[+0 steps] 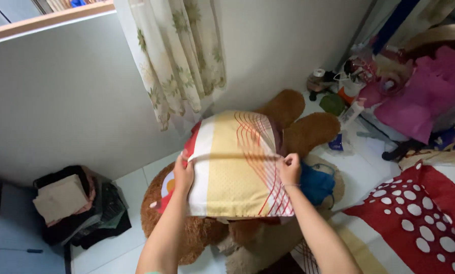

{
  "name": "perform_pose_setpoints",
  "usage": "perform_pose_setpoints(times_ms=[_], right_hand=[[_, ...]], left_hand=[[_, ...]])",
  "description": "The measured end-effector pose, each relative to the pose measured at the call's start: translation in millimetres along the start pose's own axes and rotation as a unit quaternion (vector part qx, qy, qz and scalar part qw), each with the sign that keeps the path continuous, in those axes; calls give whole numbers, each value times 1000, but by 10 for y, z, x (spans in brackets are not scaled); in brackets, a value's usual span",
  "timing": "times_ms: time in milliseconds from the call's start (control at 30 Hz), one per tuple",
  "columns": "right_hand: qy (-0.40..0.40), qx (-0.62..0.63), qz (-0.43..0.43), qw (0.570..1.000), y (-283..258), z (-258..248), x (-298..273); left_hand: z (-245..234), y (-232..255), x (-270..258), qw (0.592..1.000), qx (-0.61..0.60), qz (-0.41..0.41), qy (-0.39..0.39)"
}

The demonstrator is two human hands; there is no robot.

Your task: The recorder is putting a decorative pillowcase onto a pillow.

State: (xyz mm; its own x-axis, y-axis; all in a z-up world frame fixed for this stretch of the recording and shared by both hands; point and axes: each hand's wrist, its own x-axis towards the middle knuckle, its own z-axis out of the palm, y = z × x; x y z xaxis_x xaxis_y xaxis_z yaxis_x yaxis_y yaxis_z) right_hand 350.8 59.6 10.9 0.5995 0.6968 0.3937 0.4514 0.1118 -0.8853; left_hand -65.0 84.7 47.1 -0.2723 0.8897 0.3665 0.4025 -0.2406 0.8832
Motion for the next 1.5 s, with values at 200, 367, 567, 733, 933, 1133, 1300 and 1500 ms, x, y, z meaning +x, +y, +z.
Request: perform_pose_setpoints(times_ms=[200,367,567,733,933,1133,1300,1500], right_hand=[[-211,-77,18,974,1453,24,-768],[-300,-76,135,941,1705,-364,-1014],[-222,-178,-1,959,2138,-243,-1040],[-253,-105,248,929,2794,-22,-1375],[-187,-80,197,959,1842,-303,-523],[-472,84,153,864,903,-1196,450],[-380,31,177,907,-907,-1231,229],[-408,-431,-146,791,-1204,-1133,814]], left_hand=[[20,-1152,-769,973,20,-168,-155],[-155,-794,-1061,945,166,-241,-144],[177,-1650,-1002,981,178,-63,-44],[181,-1349,-1166,960,184,-163,-136],[189,-959,-710,959,58,-261,-92],[-680,1068,2,825,-348,-400,-195],[-516,872,126,871,-129,-369,-298],[-754,1464,442,953,12,-263,-148]])
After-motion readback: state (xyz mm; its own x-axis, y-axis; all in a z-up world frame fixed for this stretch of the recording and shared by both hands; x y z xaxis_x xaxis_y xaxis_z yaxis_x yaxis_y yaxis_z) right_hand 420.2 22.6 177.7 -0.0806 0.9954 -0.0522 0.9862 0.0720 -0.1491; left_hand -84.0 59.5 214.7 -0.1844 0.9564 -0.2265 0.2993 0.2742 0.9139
